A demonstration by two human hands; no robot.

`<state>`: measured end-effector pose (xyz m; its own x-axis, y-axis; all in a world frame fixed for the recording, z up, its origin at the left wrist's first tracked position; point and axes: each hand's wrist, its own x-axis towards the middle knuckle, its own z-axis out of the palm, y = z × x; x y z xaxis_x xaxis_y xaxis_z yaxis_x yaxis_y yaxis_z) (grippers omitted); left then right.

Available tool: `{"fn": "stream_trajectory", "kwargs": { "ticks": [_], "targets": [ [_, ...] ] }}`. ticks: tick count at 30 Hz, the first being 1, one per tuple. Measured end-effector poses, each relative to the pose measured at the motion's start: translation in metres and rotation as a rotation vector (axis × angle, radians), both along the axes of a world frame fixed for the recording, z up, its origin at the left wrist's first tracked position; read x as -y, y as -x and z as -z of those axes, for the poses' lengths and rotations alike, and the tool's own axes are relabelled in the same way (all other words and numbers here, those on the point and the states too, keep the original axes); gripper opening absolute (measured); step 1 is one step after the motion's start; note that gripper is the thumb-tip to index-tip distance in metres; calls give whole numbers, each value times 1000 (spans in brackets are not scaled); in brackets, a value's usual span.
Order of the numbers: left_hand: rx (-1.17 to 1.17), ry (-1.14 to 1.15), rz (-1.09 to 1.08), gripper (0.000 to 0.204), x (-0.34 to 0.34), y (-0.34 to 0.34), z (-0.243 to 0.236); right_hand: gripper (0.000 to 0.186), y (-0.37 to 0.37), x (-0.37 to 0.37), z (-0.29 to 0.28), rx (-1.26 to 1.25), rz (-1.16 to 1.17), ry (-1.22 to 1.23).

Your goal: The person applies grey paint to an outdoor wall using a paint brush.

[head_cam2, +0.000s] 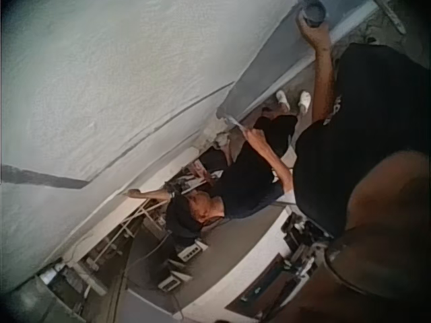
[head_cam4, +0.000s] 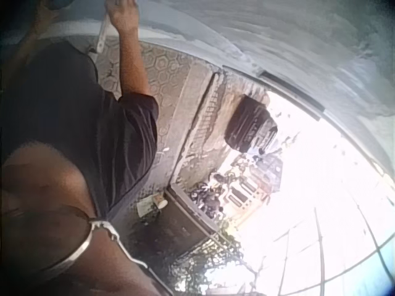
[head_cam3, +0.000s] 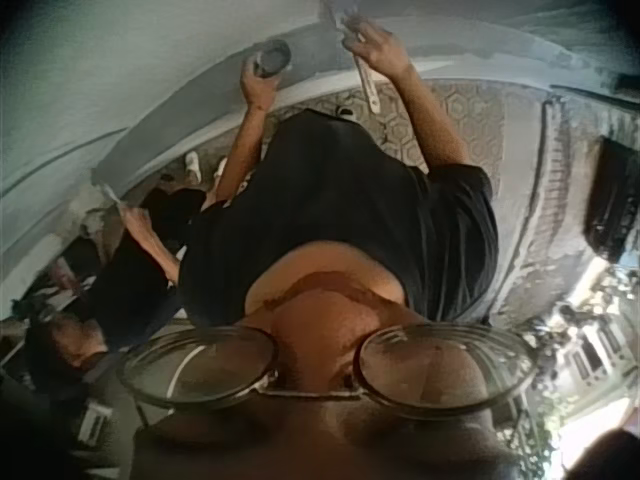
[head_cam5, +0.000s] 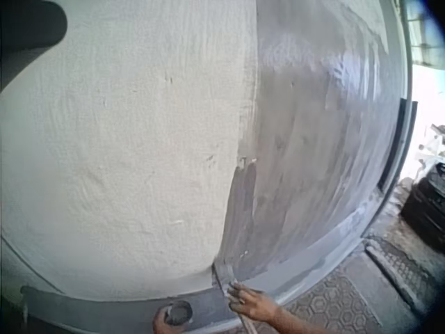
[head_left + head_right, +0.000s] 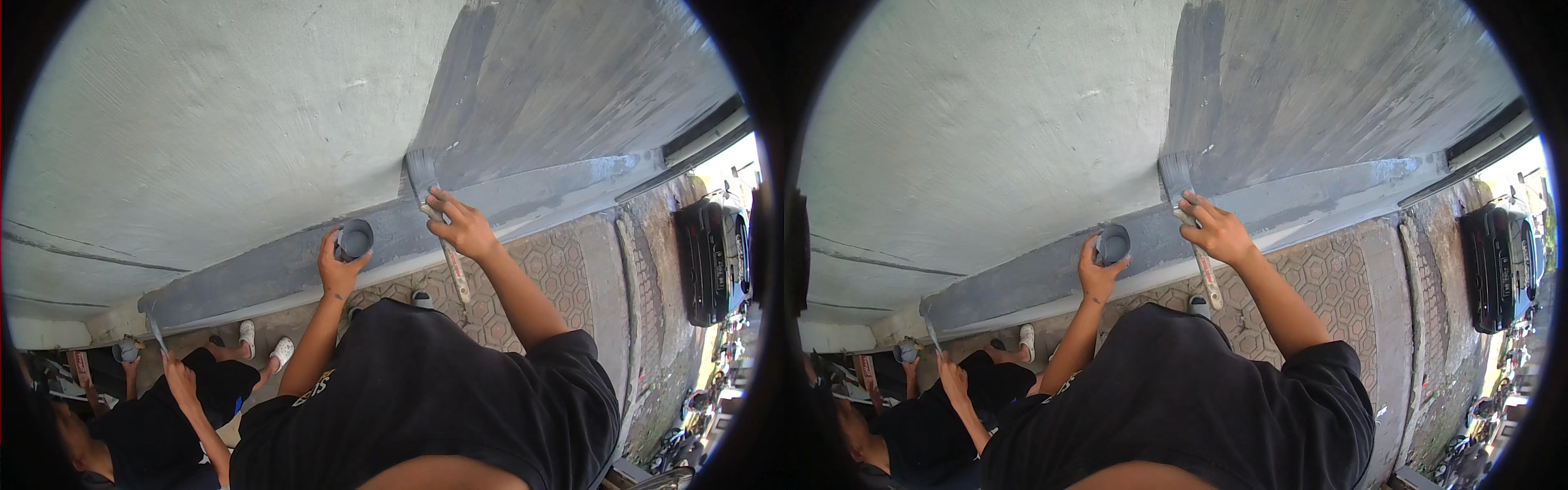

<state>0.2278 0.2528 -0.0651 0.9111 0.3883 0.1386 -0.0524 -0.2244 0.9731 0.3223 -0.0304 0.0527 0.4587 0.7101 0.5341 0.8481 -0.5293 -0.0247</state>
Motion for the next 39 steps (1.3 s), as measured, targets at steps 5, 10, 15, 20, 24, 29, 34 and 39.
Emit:
{"fn": "stream_trajectory", "kwargs": {
  "ticks": [5, 10, 15, 20, 24, 29, 34, 39],
  "targets": [
    [-7, -93, -23, 72, -19, 3, 18, 10, 21, -12, 101, -356, 6, 84],
    [7, -178, 32, 71, -31, 5, 15, 18, -18, -24, 69, -380, 98, 42],
    [41, -162, 66, 74, -48, 5, 17, 11, -3, -11, -75, -86, 85, -49],
    [13, -42, 108, 77, -60, 10, 11, 9, -10, 0, -181, 498, 24, -350],
    [-7, -48, 119, 72, -67, 13, 5, 18, -23, 0, -205, 534, 63, -321],
    [-13, -33, 142, 73, -77, 18, 9, 15, -9, -13, -106, 170, 113, -103],
    [11, -132, 165, 73, -88, 22, 16, 18, 39, -24, 37, -334, 144, 73],
    [-9, -203, 180, 72, -93, 22, 12, 22, 30, -48, 55, -521, 169, 197]
  ]
}}
